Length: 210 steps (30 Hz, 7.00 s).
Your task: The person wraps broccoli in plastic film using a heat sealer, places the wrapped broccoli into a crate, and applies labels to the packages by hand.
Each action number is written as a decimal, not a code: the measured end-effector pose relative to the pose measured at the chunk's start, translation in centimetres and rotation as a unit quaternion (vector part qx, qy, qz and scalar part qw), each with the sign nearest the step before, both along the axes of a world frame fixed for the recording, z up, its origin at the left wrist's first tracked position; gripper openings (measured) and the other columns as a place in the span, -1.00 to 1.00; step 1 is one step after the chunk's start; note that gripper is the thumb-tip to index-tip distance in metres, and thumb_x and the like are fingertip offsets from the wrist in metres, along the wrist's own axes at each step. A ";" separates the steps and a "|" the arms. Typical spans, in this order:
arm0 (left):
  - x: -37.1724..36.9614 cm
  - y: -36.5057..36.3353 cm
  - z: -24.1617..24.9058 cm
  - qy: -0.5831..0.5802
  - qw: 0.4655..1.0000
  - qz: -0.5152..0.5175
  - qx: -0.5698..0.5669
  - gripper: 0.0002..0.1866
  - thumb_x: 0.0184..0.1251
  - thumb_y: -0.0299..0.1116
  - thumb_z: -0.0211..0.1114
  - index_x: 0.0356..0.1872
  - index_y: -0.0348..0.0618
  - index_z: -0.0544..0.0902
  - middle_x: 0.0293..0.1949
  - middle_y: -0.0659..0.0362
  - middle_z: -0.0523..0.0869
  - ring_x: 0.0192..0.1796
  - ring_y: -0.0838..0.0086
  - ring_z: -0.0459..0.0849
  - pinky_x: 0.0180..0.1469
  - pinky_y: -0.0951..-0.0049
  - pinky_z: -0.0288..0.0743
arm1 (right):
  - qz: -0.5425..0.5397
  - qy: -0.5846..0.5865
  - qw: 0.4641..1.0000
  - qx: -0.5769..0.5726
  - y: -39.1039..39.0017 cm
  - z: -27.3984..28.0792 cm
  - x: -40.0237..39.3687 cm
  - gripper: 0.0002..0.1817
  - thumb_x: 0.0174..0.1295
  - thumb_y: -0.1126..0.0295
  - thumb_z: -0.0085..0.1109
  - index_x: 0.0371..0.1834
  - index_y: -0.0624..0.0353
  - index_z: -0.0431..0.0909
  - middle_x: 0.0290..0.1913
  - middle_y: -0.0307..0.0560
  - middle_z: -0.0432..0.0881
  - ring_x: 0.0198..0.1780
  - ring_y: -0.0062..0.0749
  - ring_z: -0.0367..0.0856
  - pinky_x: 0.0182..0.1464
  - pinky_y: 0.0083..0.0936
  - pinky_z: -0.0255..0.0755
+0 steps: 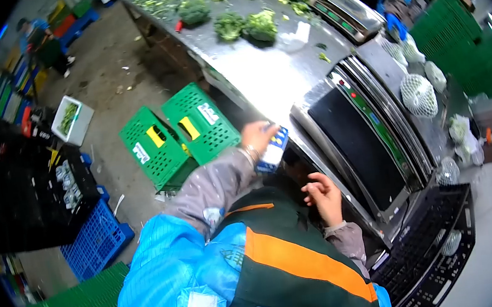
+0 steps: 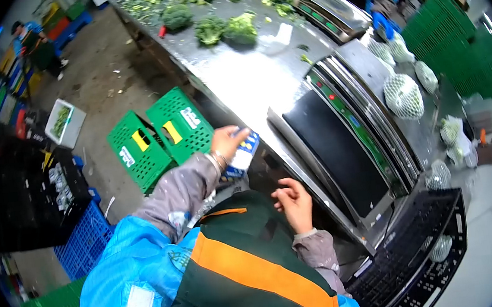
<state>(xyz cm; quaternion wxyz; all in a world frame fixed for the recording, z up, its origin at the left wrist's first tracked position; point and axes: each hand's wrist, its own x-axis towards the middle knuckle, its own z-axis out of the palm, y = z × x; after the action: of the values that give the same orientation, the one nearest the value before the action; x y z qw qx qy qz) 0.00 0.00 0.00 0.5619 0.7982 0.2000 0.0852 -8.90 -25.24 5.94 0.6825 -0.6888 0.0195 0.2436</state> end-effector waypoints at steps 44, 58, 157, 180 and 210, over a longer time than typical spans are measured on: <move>7.2 5.4 -6.7 -0.082 0.990 -0.021 0.116 -0.67 0.23 -0.23 0.26 -0.20 -0.30 0.47 -0.29 0.06 0.55 -0.23 0.36 0.50 -0.12 0.38 0.42 | -0.216 -0.383 0.858 -0.265 -16.6 12.2 18.2 -0.41 0.01 0.33 0.31 0.16 0.12 0.38 0.00 -0.08 0.52 -0.11 -0.44 0.51 -0.04 -0.51 0.40; 26.9 -17.9 15.7 -0.166 0.894 -0.412 0.057 -0.55 0.28 -0.24 0.21 0.14 -0.22 0.42 0.09 0.05 0.51 0.09 0.38 0.49 -0.02 0.45 0.42 | -0.115 -0.368 0.897 -0.216 -27.8 6.9 34.6 -0.19 -0.26 0.00 0.45 0.13 0.13 0.46 0.11 0.14 0.47 0.19 -0.06 0.39 0.24 -0.32 0.23; 12.8 -23.3 5.1 -0.047 0.618 -0.713 -0.328 -0.70 0.30 -0.33 0.05 -0.11 -0.35 0.58 0.00 0.05 0.59 0.00 0.39 0.58 0.04 0.40 0.44 | -0.140 -0.589 0.743 -0.286 -15.6 9.8 10.9 -0.84 -0.06 0.50 0.19 -0.65 0.24 0.39 -0.68 -0.10 0.31 -0.70 -0.23 0.31 -0.69 -0.43 0.12; 11.2 -24.7 17.0 0.477 0.561 -0.494 -0.463 -0.44 0.35 -0.07 -0.19 0.23 -0.25 0.31 0.14 -0.08 0.49 0.14 0.13 0.52 0.26 0.17 0.35 | -0.153 -0.267 0.951 -0.022 -15.7 15.4 6.6 -0.02 -0.08 0.10 0.41 0.36 0.20 0.04 0.25 0.05 0.23 0.30 -0.26 0.19 0.31 -0.36 0.07; 9.8 -31.4 7.0 -0.222 0.788 -0.497 0.287 -0.79 -0.02 -0.36 0.30 -0.71 -0.09 0.47 -0.69 0.16 0.45 -0.57 0.26 0.44 -0.49 0.30 0.27 | -0.337 -0.286 0.864 -0.240 -53.3 16.0 21.2 -0.71 0.18 0.46 0.18 -0.03 0.21 0.47 -0.23 -0.27 0.51 -0.30 -0.65 0.46 -0.34 -0.69 0.36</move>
<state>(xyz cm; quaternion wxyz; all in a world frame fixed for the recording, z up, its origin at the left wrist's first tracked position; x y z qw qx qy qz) 9.82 -31.38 7.04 0.3007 0.8706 -0.3887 0.0224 12.32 -78.50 21.96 0.5125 -0.8219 0.1122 -0.2216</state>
